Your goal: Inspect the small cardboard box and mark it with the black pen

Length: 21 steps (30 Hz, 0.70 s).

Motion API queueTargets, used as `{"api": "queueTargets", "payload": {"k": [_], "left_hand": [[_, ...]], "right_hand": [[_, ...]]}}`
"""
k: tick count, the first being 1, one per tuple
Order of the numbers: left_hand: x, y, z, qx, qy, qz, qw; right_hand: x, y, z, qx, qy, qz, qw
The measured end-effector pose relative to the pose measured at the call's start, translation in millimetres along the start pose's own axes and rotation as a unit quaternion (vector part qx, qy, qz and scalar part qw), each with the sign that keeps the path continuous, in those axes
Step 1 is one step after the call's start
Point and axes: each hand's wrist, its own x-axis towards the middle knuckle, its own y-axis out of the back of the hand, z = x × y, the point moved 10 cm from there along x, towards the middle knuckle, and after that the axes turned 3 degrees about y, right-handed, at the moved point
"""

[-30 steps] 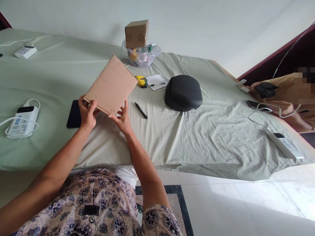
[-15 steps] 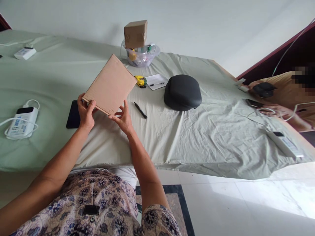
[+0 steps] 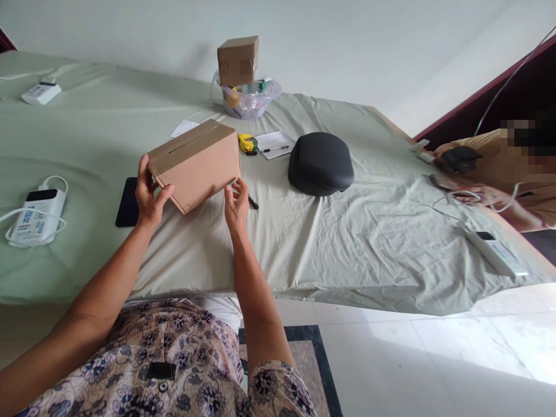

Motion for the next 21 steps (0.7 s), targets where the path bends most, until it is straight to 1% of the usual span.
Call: {"api": "queueTargets", "payload": {"k": [2, 5, 10, 13, 16, 18, 21], "left_hand": [[1, -1.0, 2, -0.008, 0.005, -0.009, 1.0], [2, -1.4, 4, -0.019, 0.011, -0.011, 1.0], [3, 0.2, 6, -0.039, 0.012, 0.001, 0.999], [4, 1.2, 4, -0.048, 0.023, 0.006, 0.999], [6, 0.3, 1, -0.057, 0.035, 0.004, 0.998], [7, -1.5, 2, -0.056, 0.027, 0.0, 0.998], [8, -5.4, 8, -0.045, -0.002, -0.01, 0.999]], "right_hand": [[2, 7, -1, 0.009, 0.008, 0.027, 1.0], [3, 11, -2, 0.017, 0.014, 0.04, 0.999], [0, 6, -5, 0.016, 0.009, 0.022, 1.0], [-3, 0, -12, 0.043, 0.009, 0.008, 0.999], [-5, -7, -12, 0.074, -0.011, -0.019, 0.997], [-5, -9, -9, 0.091, -0.026, -0.03, 0.995], [-3, -5, -2, 0.109, -0.044, -0.012, 0.993]]}}
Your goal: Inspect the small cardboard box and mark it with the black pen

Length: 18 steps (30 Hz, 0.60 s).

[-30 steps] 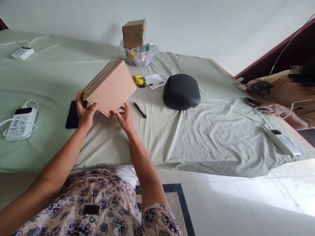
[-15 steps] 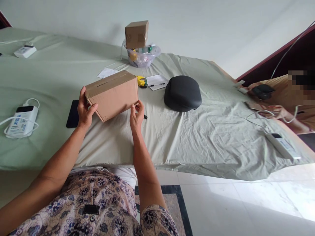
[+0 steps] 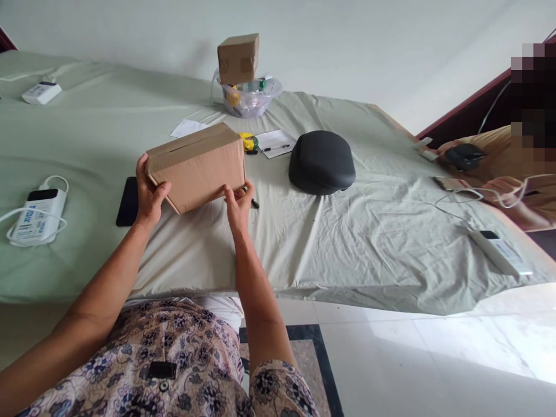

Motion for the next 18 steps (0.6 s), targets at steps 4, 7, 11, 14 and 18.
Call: {"api": "queueTargets", "payload": {"k": [4, 7, 11, 14, 18], "left_hand": [[1, -0.1, 5, -0.004, -0.016, -0.001, 1.0], [2, 4.3, 4, -0.011, -0.011, 0.011, 1.0], [2, 2.5, 1, -0.024, -0.014, -0.001, 1.0], [2, -5.4, -4, -0.035, -0.013, -0.034, 0.999], [2, -9.6, -8, -0.041, 0.0, -0.05, 0.998]], "right_hand": [[4, 10, 1, -0.051, 0.015, 0.025, 0.998], [6, 17, -5, -0.126, 0.056, 0.044, 0.99], [7, 15, -8, -0.147, 0.085, 0.035, 0.985], [5, 10, -11, -0.13, 0.084, 0.013, 0.988], [0, 7, -19, -0.081, 0.076, -0.007, 0.994]]}}
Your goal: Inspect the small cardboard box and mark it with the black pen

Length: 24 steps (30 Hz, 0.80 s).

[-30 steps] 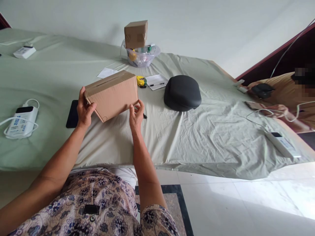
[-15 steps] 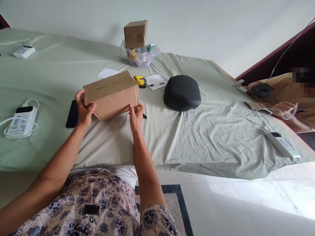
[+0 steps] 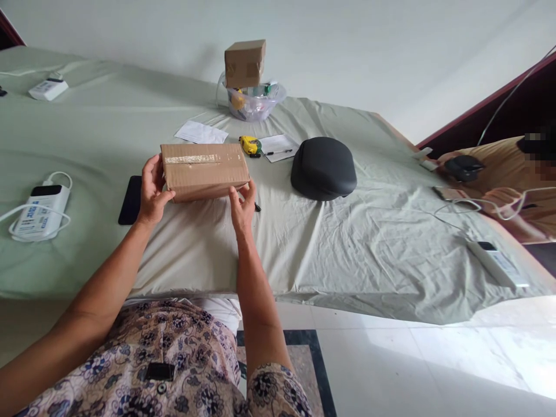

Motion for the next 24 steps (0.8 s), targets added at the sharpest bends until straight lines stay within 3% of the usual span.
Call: {"api": "queueTargets", "payload": {"k": [7, 13, 20, 24], "left_hand": [[0, 16.0, 6, 0.031, -0.008, 0.056, 0.998], [-1, 28.3, 8, 0.077, 0.016, 0.093, 0.993], [4, 32.6, 0, 0.029, 0.009, 0.098, 0.995], [0, 33.8, 1, 0.082, 0.014, 0.109, 0.991]], "right_hand": [[-2, 14, 3, -0.026, -0.016, 0.036, 0.999], [3, 26, -19, -0.064, 0.03, 0.054, 0.996], [1, 5, -10, -0.015, -0.012, -0.046, 0.999], [-3, -1, -19, -0.045, 0.012, -0.061, 0.997]]}}
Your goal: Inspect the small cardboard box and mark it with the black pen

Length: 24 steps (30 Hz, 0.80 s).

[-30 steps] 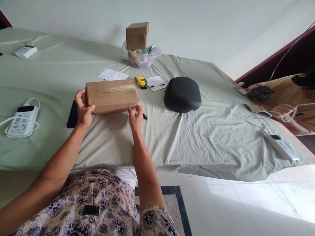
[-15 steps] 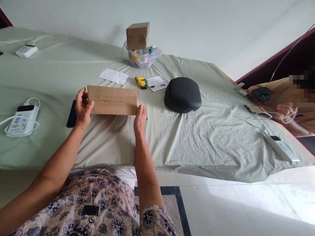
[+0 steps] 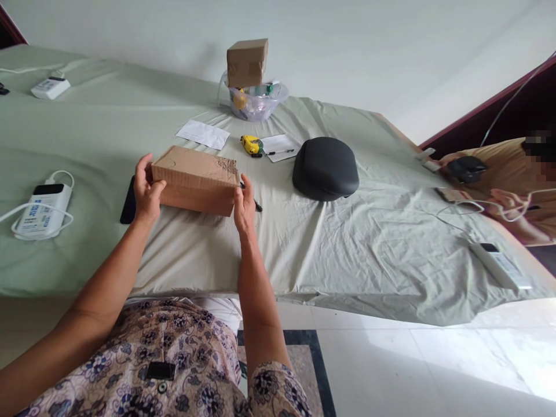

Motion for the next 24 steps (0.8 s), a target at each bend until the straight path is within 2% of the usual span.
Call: {"api": "queueTargets", "payload": {"k": [5, 10, 16, 24], "left_hand": [[-10, -4.0, 12, 0.083, -0.028, 0.007, 0.996], [-15, -12.0, 9, 0.126, -0.018, -0.016, 0.992], [-16, -13.0, 7, 0.134, -0.029, -0.014, 0.99], [-19, -16.3, 2, 0.131, -0.035, -0.015, 0.991]], "right_hand": [[0, -3, -9, -0.025, 0.015, 0.001, 1.0], [2, -5, -2, -0.056, 0.001, -0.004, 0.998], [2, -4, 2, -0.105, 0.006, -0.004, 0.994], [3, 2, 10, -0.107, -0.005, 0.024, 0.994]]}}
